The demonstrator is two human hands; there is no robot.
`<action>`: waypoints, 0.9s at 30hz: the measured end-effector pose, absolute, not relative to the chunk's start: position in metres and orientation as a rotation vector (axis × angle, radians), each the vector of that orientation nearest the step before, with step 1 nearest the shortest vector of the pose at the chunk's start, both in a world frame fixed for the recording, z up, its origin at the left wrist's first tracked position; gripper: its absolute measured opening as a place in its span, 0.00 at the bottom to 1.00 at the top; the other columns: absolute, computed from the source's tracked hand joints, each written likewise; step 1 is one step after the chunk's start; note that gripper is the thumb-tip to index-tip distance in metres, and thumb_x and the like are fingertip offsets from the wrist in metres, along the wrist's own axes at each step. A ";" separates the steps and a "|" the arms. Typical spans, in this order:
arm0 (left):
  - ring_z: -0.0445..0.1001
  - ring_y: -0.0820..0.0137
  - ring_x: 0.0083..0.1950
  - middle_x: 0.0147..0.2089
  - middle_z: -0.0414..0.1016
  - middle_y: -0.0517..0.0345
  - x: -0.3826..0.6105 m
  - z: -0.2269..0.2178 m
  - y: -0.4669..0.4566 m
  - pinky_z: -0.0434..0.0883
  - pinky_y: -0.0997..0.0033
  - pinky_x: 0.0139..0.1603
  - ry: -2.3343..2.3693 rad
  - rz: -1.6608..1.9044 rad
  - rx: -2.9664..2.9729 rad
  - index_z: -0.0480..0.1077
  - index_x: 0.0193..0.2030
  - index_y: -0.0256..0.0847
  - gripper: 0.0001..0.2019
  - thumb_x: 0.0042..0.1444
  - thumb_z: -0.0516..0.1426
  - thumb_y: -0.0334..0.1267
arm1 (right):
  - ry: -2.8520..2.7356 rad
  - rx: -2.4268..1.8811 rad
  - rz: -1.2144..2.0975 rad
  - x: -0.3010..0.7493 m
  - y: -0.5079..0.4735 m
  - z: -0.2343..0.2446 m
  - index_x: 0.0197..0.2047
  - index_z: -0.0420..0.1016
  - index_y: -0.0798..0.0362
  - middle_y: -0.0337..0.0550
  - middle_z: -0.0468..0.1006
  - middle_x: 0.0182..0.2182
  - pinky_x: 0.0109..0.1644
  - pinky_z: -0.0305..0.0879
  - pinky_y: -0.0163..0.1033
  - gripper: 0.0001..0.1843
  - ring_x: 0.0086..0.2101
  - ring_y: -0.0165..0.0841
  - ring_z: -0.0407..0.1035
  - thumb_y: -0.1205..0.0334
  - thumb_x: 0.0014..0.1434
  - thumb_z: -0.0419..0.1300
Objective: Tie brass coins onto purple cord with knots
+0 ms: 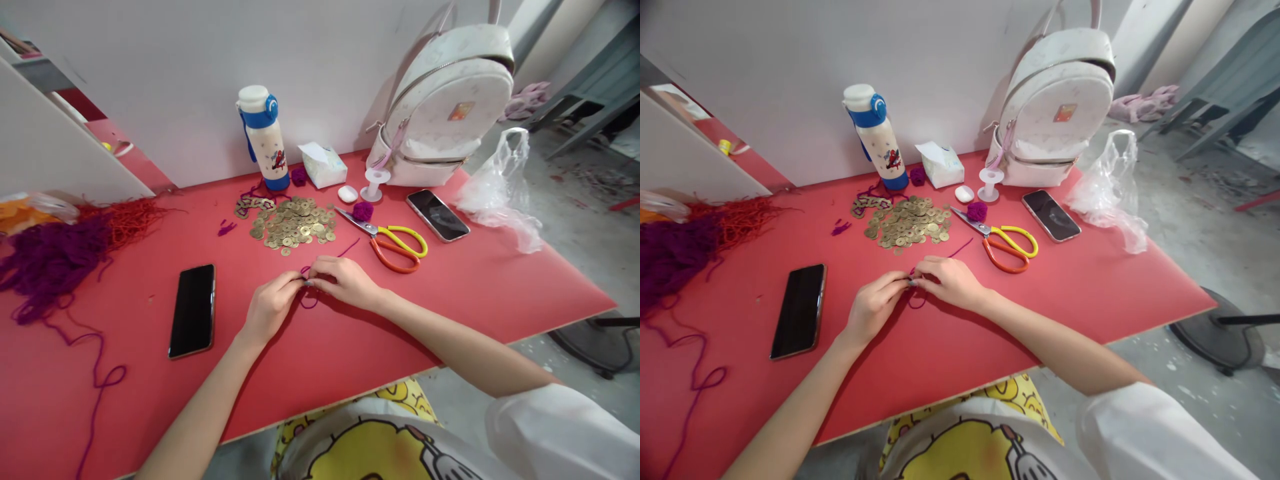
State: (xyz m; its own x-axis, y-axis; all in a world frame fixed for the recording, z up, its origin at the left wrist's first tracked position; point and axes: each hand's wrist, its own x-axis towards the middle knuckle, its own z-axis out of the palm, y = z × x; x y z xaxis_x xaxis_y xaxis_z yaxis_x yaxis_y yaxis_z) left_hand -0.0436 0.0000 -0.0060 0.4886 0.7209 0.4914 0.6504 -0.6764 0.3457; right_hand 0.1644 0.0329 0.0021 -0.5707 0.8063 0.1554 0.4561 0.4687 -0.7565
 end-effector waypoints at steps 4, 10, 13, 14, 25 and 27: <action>0.80 0.68 0.41 0.43 0.81 0.51 -0.044 -0.007 0.002 0.76 0.72 0.41 1.191 0.993 2.516 0.75 0.43 0.39 0.11 0.66 0.51 0.30 | -2.094 -0.995 1.045 0.165 0.037 0.000 0.37 0.75 0.54 0.40 0.75 0.34 0.37 0.62 0.32 0.07 0.32 0.29 0.68 0.60 0.59 0.66; 0.80 0.70 0.40 0.42 0.80 0.52 -0.042 -0.004 0.001 0.75 0.75 0.41 1.182 1.027 2.452 0.75 0.41 0.38 0.08 0.64 0.54 0.28 | -2.059 -0.995 1.048 0.167 0.038 0.001 0.43 0.80 0.52 0.43 0.82 0.39 0.39 0.65 0.34 0.07 0.34 0.29 0.73 0.65 0.62 0.63; 0.79 0.71 0.40 0.41 0.80 0.53 -0.041 -0.004 0.001 0.74 0.75 0.41 1.166 1.039 2.439 0.75 0.41 0.38 0.08 0.64 0.55 0.28 | -2.040 -0.978 1.029 0.168 0.038 -0.001 0.42 0.83 0.51 0.43 0.83 0.38 0.40 0.67 0.34 0.08 0.34 0.30 0.75 0.66 0.63 0.62; 0.79 0.71 0.40 0.41 0.80 0.53 -0.041 -0.004 0.001 0.74 0.75 0.41 1.162 1.040 2.440 0.75 0.41 0.38 0.07 0.64 0.55 0.28 | -2.028 -0.975 1.028 0.168 0.038 -0.001 0.42 0.83 0.51 0.43 0.83 0.37 0.40 0.67 0.34 0.08 0.34 0.30 0.75 0.67 0.63 0.62; 0.80 0.70 0.39 0.41 0.81 0.52 -0.041 -0.005 0.001 0.76 0.73 0.40 1.169 1.037 2.401 0.76 0.41 0.39 0.08 0.65 0.55 0.30 | -1.980 -0.976 1.098 0.168 0.040 0.000 0.40 0.84 0.50 0.43 0.83 0.37 0.43 0.69 0.35 0.10 0.36 0.31 0.76 0.71 0.60 0.63; 0.80 0.70 0.40 0.42 0.81 0.52 -0.041 -0.006 0.001 0.76 0.72 0.41 1.174 1.045 2.389 0.77 0.41 0.39 0.09 0.65 0.54 0.30 | -1.975 -0.992 1.088 0.167 0.040 0.000 0.40 0.84 0.50 0.43 0.83 0.37 0.43 0.69 0.35 0.11 0.36 0.31 0.75 0.72 0.59 0.62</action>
State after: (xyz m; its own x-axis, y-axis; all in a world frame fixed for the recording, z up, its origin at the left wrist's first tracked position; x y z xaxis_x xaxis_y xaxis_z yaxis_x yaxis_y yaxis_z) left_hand -0.0409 0.0009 -0.0057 0.4074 0.7741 0.4845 0.5709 -0.6300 0.5265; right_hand 0.1672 0.0402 -0.0004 -0.4903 0.8514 0.1865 0.2972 0.3644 -0.8825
